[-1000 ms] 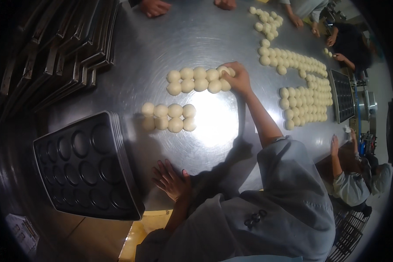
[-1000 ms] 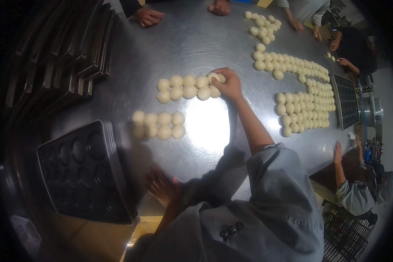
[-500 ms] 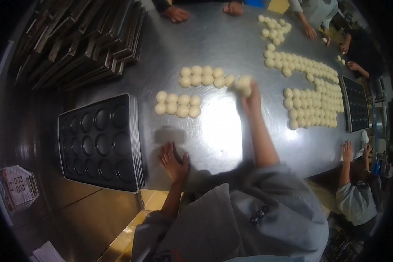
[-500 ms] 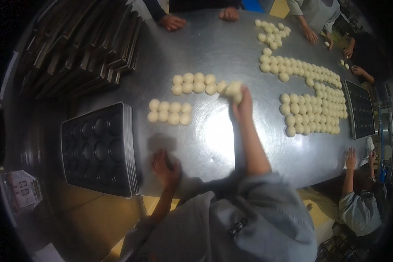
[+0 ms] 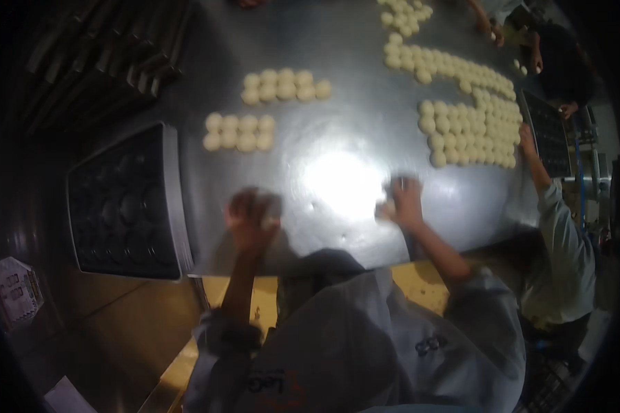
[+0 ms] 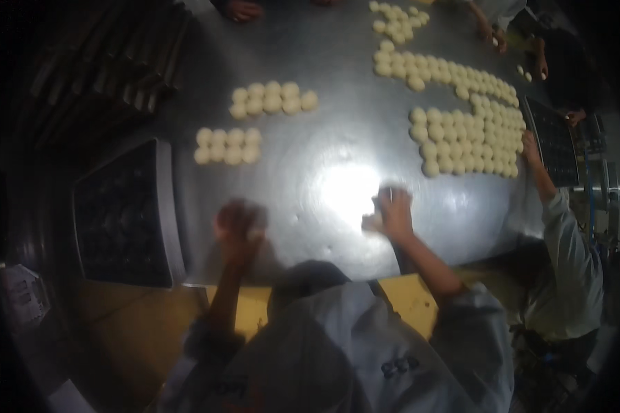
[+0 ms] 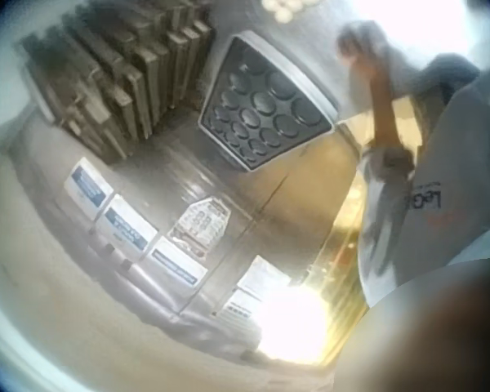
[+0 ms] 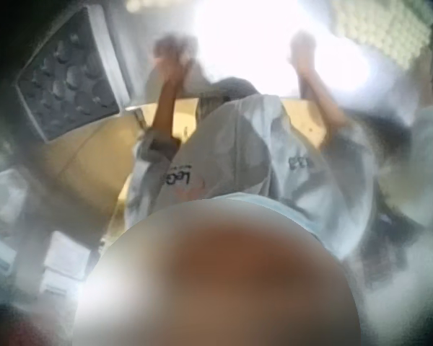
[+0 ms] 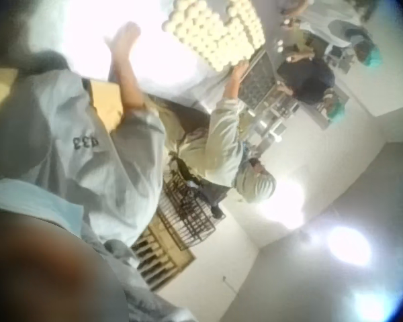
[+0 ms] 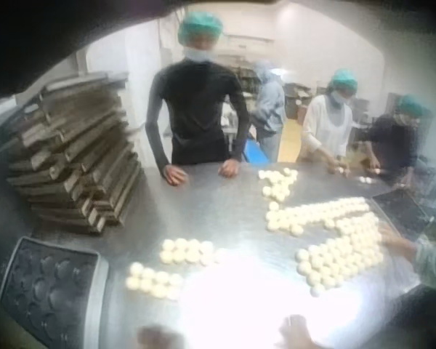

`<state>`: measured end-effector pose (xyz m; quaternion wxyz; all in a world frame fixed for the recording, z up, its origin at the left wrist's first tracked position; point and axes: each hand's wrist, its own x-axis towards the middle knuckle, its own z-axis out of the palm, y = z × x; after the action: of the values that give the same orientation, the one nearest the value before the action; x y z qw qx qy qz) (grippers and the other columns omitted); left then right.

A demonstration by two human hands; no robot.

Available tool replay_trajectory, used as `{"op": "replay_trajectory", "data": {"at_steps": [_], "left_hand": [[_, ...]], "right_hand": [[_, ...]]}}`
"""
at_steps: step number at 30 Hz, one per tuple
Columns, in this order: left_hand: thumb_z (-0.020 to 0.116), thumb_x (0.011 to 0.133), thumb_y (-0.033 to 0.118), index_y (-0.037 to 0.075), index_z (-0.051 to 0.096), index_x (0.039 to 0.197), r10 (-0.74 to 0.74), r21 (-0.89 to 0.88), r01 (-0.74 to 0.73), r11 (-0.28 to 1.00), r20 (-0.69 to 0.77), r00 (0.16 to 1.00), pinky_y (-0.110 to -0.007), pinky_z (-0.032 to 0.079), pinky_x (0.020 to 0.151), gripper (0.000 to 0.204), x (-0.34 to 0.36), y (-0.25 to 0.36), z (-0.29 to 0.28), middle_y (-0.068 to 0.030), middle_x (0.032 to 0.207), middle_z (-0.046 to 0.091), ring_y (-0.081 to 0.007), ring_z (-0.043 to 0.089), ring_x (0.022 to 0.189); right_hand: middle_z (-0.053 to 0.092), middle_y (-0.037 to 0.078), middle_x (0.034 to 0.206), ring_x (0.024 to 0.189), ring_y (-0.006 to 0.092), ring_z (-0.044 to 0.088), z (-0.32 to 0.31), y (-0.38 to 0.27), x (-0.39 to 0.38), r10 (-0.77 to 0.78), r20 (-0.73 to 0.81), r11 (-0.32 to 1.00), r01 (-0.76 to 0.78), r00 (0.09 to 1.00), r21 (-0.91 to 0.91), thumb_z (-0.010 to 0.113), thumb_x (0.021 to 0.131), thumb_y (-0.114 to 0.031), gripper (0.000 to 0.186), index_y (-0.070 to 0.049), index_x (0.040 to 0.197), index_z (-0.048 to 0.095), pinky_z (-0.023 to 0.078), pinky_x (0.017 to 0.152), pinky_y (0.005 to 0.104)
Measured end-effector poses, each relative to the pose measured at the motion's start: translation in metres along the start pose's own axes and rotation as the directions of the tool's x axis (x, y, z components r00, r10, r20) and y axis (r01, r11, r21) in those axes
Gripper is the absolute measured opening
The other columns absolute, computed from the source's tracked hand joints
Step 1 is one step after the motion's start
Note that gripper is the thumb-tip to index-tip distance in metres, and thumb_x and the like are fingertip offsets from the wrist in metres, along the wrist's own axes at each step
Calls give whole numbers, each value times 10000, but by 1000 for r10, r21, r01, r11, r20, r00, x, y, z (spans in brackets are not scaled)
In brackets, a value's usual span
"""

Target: The person places dough balls into a muffin tin, rolls more dough balls by hand on a stainless steel table, and slides a tray into a cooling rack.

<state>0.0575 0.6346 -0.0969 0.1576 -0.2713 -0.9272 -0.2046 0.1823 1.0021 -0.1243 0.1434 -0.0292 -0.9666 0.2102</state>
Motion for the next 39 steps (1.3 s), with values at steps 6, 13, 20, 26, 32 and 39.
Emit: {"op": "replay_trajectory", "data": {"at_steps": [6, 13, 20, 26, 32, 39], "left_hand": [[786, 822, 244, 131, 728, 926, 315, -491, -223, 843, 114, 942, -479, 509, 978, 164, -70, 43, 60, -74, 997, 709, -302, 667, 1063], [750, 824, 157, 102, 721, 927, -96, -323, 110, 940, 60, 994, -437, 531, 908, 120, 19, 49, 51, -70, 876, 694, -301, 669, 938], [752, 803, 82, 100, 722, 859, -52, -661, 358, 659, 434, 899, -408, 531, 959, 66, -24, -27, 47, -67, 919, 725, -287, 696, 969], [768, 803, 114, 106, 725, 838, 112, -516, -57, 855, 76, 991, -421, 527, 932, 57, 1, 46, 50, -46, 937, 714, -286, 677, 957], [811, 764, 86, 110, 716, 869, 14, -401, 45, 915, 142, 990, -414, 506, 1009, 144, 35, 3, 58, -49, 1069, 700, -265, 660, 1048], [809, 738, 118, 100, 749, 947, 132, -402, -44, 915, 196, 972, -403, 498, 1031, 218, -12, -27, 54, -75, 1106, 725, -275, 663, 1092]], "right_hand": [[709, 95, 980, 1011, 290, 669, 41, -91, -10, -74, 83, 894, 29, 994, 447, 802, 746, -186, 276, -96, 989, 706, 505, 938, 417], [631, 71, 949, 1022, 320, 557, 40, -50, 42, 7, 57, 979, -19, 998, 201, 789, 733, -168, 206, -128, 910, 690, 438, 883, 438], [633, 84, 961, 877, 282, 552, 16, 12, -7, -180, 130, 979, 164, 975, 120, 804, 760, -154, 290, -83, 1007, 670, 426, 827, 434], [663, 71, 907, 936, 234, 653, 46, -77, 21, 95, 215, 792, -205, 972, 574, 771, 781, -118, 119, -112, 859, 681, 481, 808, 389], [577, 83, 867, 908, 310, 539, 35, -34, 71, -23, -279, 993, 54, 960, 104, 766, 661, -197, 220, -121, 832, 649, 408, 786, 461], [705, 56, 852, 886, 243, 677, 5, -21, 4, -39, 124, 821, -39, 992, 570, 740, 775, -90, 59, -113, 809, 698, 501, 931, 416]]}}
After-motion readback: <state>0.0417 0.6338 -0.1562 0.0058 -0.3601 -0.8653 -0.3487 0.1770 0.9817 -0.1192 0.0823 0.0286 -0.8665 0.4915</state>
